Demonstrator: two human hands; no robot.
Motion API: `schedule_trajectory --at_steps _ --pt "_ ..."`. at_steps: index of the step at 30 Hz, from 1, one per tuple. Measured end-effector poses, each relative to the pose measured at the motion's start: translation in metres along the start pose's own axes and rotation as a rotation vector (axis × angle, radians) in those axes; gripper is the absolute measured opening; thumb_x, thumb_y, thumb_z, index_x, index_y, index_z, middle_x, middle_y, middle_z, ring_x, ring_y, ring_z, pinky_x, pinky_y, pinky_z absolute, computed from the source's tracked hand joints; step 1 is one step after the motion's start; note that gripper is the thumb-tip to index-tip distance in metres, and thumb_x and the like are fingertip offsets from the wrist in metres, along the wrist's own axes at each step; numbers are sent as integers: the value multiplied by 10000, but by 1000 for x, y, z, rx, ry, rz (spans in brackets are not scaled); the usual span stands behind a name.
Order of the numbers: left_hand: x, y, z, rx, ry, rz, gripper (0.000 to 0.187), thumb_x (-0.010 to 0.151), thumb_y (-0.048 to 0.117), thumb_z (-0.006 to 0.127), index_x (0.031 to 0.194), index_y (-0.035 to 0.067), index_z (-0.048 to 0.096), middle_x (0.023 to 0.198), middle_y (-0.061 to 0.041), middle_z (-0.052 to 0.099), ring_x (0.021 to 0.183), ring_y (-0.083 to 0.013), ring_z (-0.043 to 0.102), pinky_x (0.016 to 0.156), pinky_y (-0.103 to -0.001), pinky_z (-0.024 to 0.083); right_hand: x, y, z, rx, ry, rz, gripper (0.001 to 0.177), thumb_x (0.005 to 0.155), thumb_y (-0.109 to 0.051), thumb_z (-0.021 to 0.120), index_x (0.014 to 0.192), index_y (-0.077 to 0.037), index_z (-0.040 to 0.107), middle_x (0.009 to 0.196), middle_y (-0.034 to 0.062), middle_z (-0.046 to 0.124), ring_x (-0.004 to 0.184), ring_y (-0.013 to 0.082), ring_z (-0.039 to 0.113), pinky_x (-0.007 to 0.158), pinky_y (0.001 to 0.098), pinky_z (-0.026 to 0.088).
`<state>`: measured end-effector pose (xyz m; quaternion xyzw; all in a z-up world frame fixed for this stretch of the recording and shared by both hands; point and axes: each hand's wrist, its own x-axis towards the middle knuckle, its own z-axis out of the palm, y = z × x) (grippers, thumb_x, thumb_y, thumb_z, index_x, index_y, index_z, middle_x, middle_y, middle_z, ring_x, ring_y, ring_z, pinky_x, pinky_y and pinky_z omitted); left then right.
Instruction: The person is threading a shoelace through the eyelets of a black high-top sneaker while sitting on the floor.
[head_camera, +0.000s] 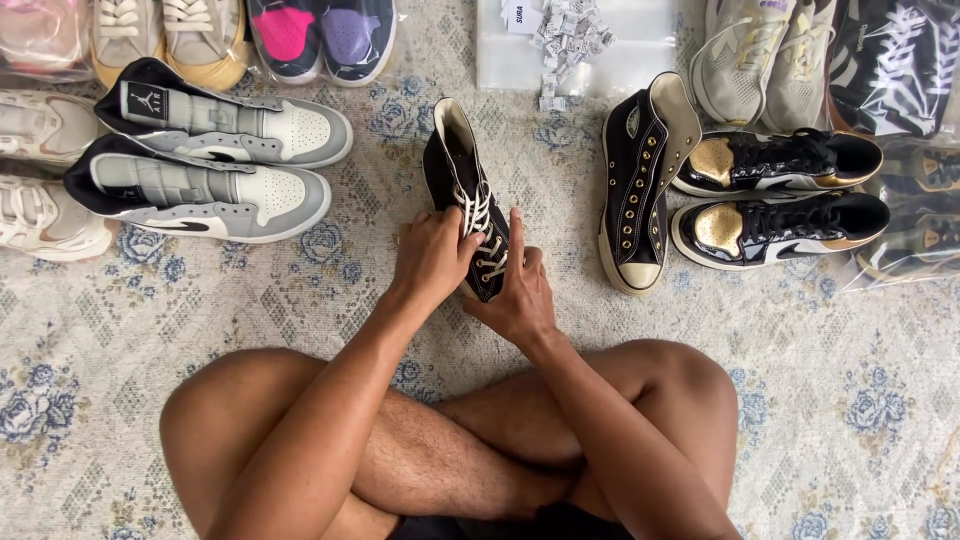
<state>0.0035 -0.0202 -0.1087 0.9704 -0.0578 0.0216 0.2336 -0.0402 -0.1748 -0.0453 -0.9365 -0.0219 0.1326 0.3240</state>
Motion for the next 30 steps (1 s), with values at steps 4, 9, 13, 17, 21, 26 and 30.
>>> schedule_trajectory --at_steps 4,9,13,17,21,26,30 --pt "-9 14 -34 -155 -52 47 320 999 403 552 875 122 642 801 -109 721 875 -367 700 783 -556 499 0 0 2 -11 3 12 1357 655 -267 899 1659 -182 -11 1264 284 515 1107 447 650 865 545 608" --pt "-38 53 -86 -517 -397 -13 275 1059 96 433 1043 -67 654 740 -187 666 527 -263 634 538 -365 537 3 6 10 -43 22 -13 1324 690 -160 853 1661 -181 -48 1253 276 505 1004 388 653 745 475 614" --pt "-63 72 -96 -554 -437 58 273 1074 95 414 1035 -58 636 681 -151 636 473 -225 596 483 -321 514 11 31 35 -38 13 -28 1258 742 -30 776 1666 -165 -67 1252 292 502 989 383 654 746 471 618" --pt "-80 95 -124 -660 -563 60 316 1080 110 413 980 -57 661 686 -174 675 464 -223 634 479 -309 554 17 45 51 -123 15 -32 1269 731 -13 793 1666 -143 -55 1241 295 494 1036 419 641 760 495 618" --pt "-92 110 -142 -833 -642 117 324 1051 149 445 859 -31 634 603 -145 663 403 -198 648 412 -303 558 -2 11 22 -126 -99 4 1409 693 -414 920 1643 -185 -95 1348 270 389 1184 489 551 888 616 584" --pt "-84 103 -141 -786 -559 159 291 1014 116 477 795 -1 628 562 -144 661 399 -205 640 384 -304 533 27 54 36 -144 -147 -66 1261 738 -454 857 1656 -261 15 1381 254 411 1235 517 539 954 619 558" --pt "-92 102 -138 -687 -631 150 297 1006 137 461 833 -12 650 569 -144 665 431 -216 651 434 -343 555 18 56 25 -321 -30 -141 857 919 -592 605 1633 -282 247 1252 174 588 1206 406 590 957 577 516"
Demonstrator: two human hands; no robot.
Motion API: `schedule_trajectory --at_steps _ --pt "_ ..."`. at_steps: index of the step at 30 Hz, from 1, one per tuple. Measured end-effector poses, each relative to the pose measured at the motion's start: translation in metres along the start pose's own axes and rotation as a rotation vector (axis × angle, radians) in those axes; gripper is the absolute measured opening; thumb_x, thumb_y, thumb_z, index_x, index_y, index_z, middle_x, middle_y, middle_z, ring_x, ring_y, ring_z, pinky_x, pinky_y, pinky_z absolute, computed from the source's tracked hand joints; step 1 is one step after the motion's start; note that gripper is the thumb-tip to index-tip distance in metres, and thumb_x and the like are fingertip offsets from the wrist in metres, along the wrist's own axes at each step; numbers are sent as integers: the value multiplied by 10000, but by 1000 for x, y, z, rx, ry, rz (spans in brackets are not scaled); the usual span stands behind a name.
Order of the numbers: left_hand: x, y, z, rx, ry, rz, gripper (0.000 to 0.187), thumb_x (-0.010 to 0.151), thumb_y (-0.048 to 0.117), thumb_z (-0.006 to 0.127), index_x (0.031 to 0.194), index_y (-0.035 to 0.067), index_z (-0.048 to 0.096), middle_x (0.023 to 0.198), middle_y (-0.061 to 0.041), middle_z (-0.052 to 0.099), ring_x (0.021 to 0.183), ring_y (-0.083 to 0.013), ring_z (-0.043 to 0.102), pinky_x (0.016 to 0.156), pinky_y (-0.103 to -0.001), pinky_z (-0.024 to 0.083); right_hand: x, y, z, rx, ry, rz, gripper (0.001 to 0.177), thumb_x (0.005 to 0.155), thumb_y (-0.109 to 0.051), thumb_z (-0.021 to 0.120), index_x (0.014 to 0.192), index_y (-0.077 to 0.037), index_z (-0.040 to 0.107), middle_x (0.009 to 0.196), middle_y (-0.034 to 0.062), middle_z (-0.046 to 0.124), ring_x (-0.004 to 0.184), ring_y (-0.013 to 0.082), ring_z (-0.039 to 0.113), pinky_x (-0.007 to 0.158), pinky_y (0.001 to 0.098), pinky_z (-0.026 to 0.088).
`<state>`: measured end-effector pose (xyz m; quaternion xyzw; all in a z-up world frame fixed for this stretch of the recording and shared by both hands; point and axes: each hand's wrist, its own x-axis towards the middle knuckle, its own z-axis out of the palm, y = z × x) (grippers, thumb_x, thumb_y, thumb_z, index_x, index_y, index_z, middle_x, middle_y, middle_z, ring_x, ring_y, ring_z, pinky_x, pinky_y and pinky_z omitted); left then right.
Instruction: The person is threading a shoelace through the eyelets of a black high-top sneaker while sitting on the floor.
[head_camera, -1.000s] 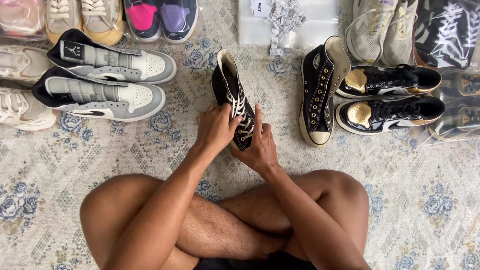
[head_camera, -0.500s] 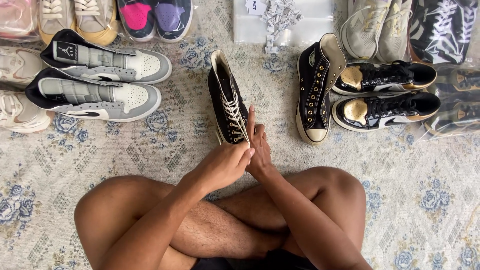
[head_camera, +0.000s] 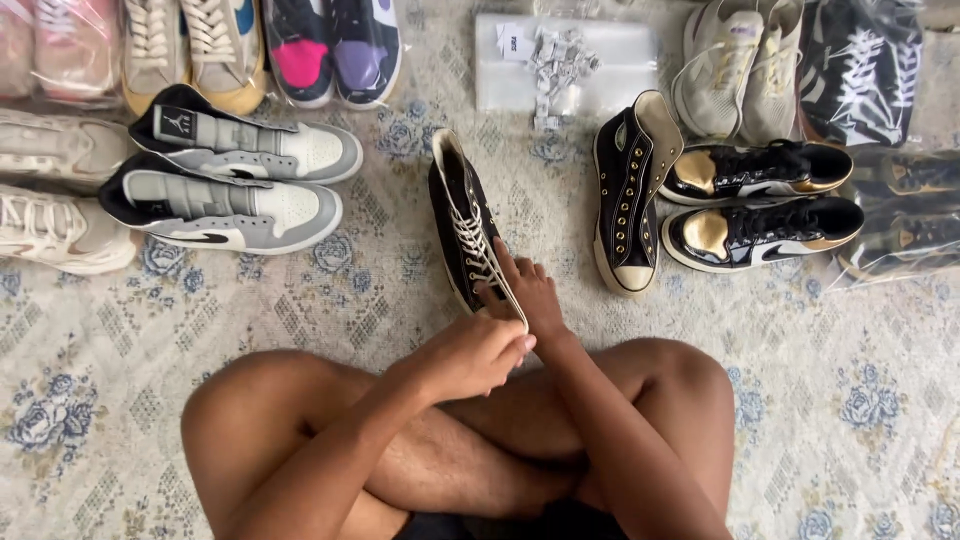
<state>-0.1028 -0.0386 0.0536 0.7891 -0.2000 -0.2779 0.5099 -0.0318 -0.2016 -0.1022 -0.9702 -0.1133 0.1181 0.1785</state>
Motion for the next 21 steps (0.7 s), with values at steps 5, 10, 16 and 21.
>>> schedule_trajectory --at_steps 5,10,16,21 --pt "5 -16 28 383 -24 57 316 1017 188 412 887 -9 622 651 -244 671 616 -401 714 558 -519 553 -5 5 -16 335 306 -84 315 952 -424 581 1128 -229 755 1073 42 672 1003 225 617 768 370 548" --pt "23 -51 50 576 -15 78 261 983 120 418 895 42 651 601 -127 662 549 -299 706 546 -443 573 -26 -21 -36 1604 -131 163 621 1077 -483 416 1277 60 643 1045 259 733 815 326 751 654 404 649" --pt "1 -13 21 616 -226 -189 308 993 333 573 1009 61 717 874 -138 715 875 -298 716 835 -462 573 -41 -31 -31 1023 240 -76 271 1053 -147 565 1015 21 774 527 27 516 461 79 427 438 200 345" --pt "33 -100 -10 541 136 -339 331 986 352 613 1083 49 705 852 -132 701 843 -299 717 822 -465 582 -47 -14 -8 842 147 -53 309 1055 -193 538 905 -45 765 530 2 524 489 108 454 484 242 374"
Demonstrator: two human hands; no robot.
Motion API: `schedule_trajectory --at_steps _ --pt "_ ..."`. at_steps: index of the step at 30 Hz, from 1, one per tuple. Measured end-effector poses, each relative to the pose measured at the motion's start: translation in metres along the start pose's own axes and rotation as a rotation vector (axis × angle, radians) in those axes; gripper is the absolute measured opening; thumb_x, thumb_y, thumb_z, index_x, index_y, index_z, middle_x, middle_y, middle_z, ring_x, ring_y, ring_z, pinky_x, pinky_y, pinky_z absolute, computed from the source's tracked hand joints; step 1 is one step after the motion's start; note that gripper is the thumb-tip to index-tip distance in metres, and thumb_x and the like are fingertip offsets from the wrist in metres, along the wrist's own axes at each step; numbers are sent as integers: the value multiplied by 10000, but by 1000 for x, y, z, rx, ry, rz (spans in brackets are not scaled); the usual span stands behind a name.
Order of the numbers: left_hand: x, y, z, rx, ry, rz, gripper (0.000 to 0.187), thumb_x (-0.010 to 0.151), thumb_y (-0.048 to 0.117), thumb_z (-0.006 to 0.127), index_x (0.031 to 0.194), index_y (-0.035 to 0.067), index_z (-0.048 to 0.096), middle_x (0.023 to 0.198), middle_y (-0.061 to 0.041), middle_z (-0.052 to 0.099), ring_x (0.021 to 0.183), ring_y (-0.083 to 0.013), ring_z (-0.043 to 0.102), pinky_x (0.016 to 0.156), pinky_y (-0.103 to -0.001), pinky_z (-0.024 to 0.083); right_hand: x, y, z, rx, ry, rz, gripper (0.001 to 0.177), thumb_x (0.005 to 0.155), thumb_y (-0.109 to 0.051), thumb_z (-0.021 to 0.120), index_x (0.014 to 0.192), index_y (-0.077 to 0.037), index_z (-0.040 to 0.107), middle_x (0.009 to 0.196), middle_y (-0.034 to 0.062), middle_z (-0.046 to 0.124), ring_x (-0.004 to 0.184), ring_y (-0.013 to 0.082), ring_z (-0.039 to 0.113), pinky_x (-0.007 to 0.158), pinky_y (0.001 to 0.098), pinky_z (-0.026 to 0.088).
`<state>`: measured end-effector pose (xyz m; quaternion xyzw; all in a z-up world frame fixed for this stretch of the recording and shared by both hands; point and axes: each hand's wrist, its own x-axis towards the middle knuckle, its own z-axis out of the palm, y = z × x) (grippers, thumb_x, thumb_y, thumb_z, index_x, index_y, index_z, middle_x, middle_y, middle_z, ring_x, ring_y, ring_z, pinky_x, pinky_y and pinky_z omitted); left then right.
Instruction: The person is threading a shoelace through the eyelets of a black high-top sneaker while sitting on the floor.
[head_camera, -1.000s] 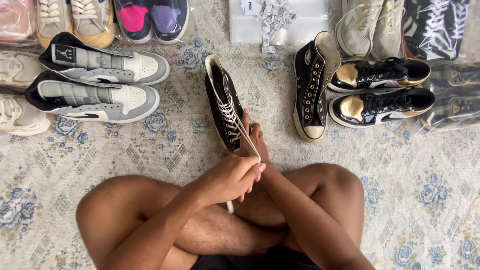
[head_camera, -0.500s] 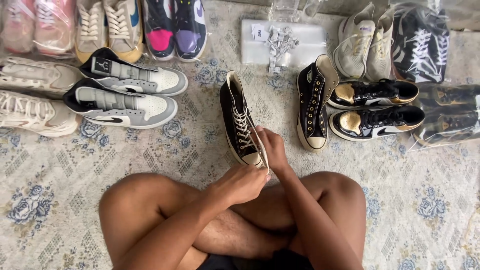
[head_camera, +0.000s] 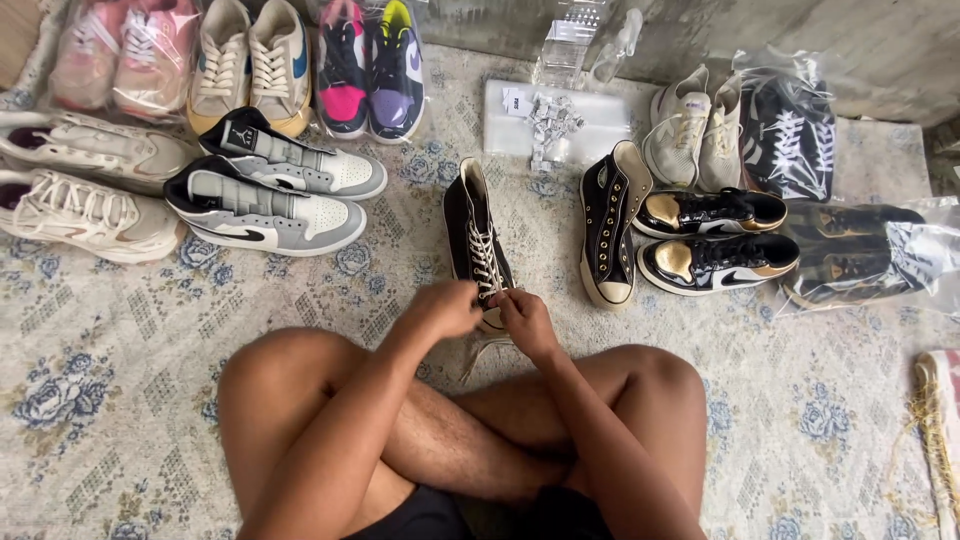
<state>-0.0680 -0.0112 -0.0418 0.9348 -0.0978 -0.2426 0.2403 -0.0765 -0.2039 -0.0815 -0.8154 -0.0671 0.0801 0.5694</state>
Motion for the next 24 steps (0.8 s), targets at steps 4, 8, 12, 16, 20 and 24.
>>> schedule_trajectory --at_steps 4,8,12,16,20,24 --pt "19 -17 13 -80 365 108 274 1012 271 524 886 54 634 597 -67 553 541 -279 623 564 -482 511 -2 6 -4 -79 -18 -3 309 1040 -179 526 889 -40 757 534 49 563 521 178 503 558 325 425" --pt "23 6 16 -154 425 55 241 1027 299 504 1097 77 566 814 -153 671 705 -351 709 618 -489 557 -11 -11 -11 -156 -71 -40 321 1036 -201 527 890 -62 776 535 81 586 531 201 538 574 351 454" --pt "-2 35 0 -85 591 107 744 934 50 624 1566 33 232 1087 -296 633 930 -485 715 771 -600 593 -35 -56 -23 -229 -72 -166 308 1050 -212 531 958 -51 778 541 131 567 525 207 520 541 376 446" --pt "-6 39 -1 -109 612 130 912 903 96 676 1620 46 114 1159 -313 605 962 -509 706 777 -605 592 -53 -92 -40 -273 -22 -294 255 1020 -194 570 910 -54 753 480 146 522 457 224 531 504 363 446" --pt "19 22 19 -398 638 14 710 885 60 577 1508 -26 247 1164 -293 574 957 -492 700 741 -556 617 -59 -96 -45 -304 -12 -422 231 997 -152 584 834 -50 711 447 112 485 420 215 500 469 344 430" --pt "17 19 14 -283 657 -26 663 903 190 612 1460 -39 333 1158 -283 607 905 -423 732 668 -503 642 -61 -105 -47 -319 25 -510 229 976 -121 568 793 -58 691 425 72 477 379 192 481 445 314 426"
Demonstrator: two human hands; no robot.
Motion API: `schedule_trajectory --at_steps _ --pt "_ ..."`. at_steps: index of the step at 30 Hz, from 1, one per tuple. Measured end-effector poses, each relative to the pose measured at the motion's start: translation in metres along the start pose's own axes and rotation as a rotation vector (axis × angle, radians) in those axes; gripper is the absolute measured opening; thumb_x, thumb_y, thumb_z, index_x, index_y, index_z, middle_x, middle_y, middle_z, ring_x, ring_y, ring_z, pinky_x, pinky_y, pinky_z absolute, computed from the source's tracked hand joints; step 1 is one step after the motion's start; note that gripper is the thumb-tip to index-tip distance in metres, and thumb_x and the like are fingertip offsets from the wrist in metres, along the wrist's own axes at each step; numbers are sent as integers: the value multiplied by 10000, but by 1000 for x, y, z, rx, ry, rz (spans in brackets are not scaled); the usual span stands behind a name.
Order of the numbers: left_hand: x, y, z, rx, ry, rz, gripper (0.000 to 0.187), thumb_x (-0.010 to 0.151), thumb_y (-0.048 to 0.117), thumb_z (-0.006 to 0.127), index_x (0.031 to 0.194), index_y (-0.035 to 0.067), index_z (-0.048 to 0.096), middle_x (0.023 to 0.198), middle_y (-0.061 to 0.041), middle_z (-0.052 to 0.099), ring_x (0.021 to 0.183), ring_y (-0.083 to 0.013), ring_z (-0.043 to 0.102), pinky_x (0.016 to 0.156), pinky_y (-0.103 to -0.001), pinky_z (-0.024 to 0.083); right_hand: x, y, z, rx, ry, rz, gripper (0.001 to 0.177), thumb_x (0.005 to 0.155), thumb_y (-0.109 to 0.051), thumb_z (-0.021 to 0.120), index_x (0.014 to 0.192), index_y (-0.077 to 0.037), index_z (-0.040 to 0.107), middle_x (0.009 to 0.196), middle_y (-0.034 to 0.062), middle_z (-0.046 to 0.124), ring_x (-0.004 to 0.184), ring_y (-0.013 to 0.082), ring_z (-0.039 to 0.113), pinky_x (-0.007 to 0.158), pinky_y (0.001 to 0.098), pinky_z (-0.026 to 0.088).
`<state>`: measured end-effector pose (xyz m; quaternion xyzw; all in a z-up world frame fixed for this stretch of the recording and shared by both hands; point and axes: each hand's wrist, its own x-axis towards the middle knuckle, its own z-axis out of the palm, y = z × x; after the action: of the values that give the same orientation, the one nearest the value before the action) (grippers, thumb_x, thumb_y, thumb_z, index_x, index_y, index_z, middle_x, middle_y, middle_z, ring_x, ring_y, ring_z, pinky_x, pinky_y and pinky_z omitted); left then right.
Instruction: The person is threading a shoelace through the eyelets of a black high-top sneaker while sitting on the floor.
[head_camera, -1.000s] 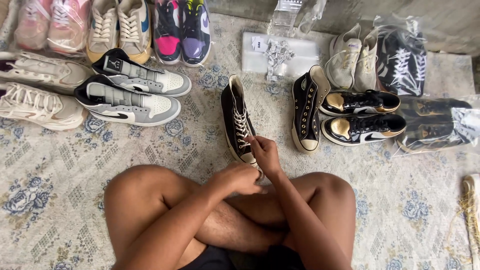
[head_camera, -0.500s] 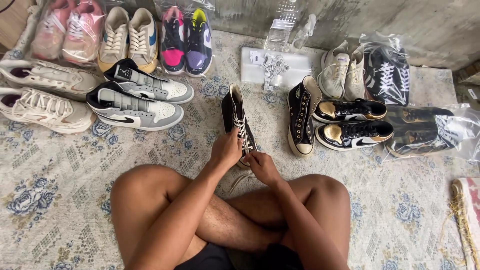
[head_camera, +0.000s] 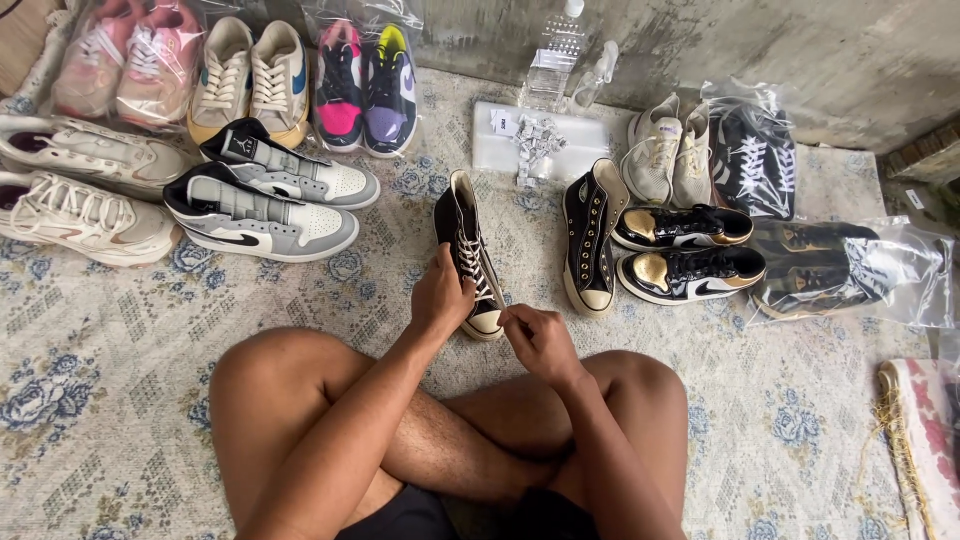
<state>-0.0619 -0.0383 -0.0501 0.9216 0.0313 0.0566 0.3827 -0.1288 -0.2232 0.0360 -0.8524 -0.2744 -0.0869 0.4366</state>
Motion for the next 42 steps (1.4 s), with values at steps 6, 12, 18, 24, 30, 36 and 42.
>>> schedule_trajectory --at_steps 6,12,18,24,30,36,42 --pt "5 -11 19 211 93 74 698 908 542 627 1274 -51 581 975 -230 704 803 -359 755 633 -518 599 14 12 -6 46 144 -68 201 945 -90 602 807 -78 747 382 39 420 380 155 432 436 294 390" --pt "18 3 3 348 193 39 807 885 671 569 1263 -39 642 967 -187 751 815 -300 766 688 -468 589 26 -38 -31 55 201 -99 195 939 -106 640 788 -97 763 383 42 397 384 164 403 437 284 400" --pt "35 15 4 376 184 64 596 888 602 580 1042 33 671 743 -128 729 645 -299 743 715 -469 537 23 -62 -36 60 180 -180 195 928 -83 639 747 -81 712 388 30 347 374 152 348 394 291 352" --pt "53 4 25 380 246 89 571 986 649 412 910 123 619 686 -100 711 612 -307 740 683 -470 497 15 -66 -40 90 125 -203 183 906 -79 659 729 -69 706 401 49 374 347 191 375 378 314 381" --pt "52 0 23 331 254 129 337 1067 366 429 954 110 615 682 -98 705 635 -306 740 674 -452 528 8 -75 -43 96 92 -262 194 896 -32 636 707 -47 677 408 62 387 328 204 387 357 310 387" --pt "38 -1 5 212 158 49 571 947 650 558 863 89 624 648 -136 680 597 -319 724 617 -465 537 5 -84 -49 91 93 -317 190 871 -31 636 695 -65 700 427 43 432 321 216 421 355 311 416" --pt "36 5 13 244 265 183 565 980 625 601 732 118 616 442 33 497 289 -123 385 326 -299 320 -5 -99 -45 -8 31 -299 144 777 -30 683 650 -74 631 474 -26 534 372 87 366 381 235 306"
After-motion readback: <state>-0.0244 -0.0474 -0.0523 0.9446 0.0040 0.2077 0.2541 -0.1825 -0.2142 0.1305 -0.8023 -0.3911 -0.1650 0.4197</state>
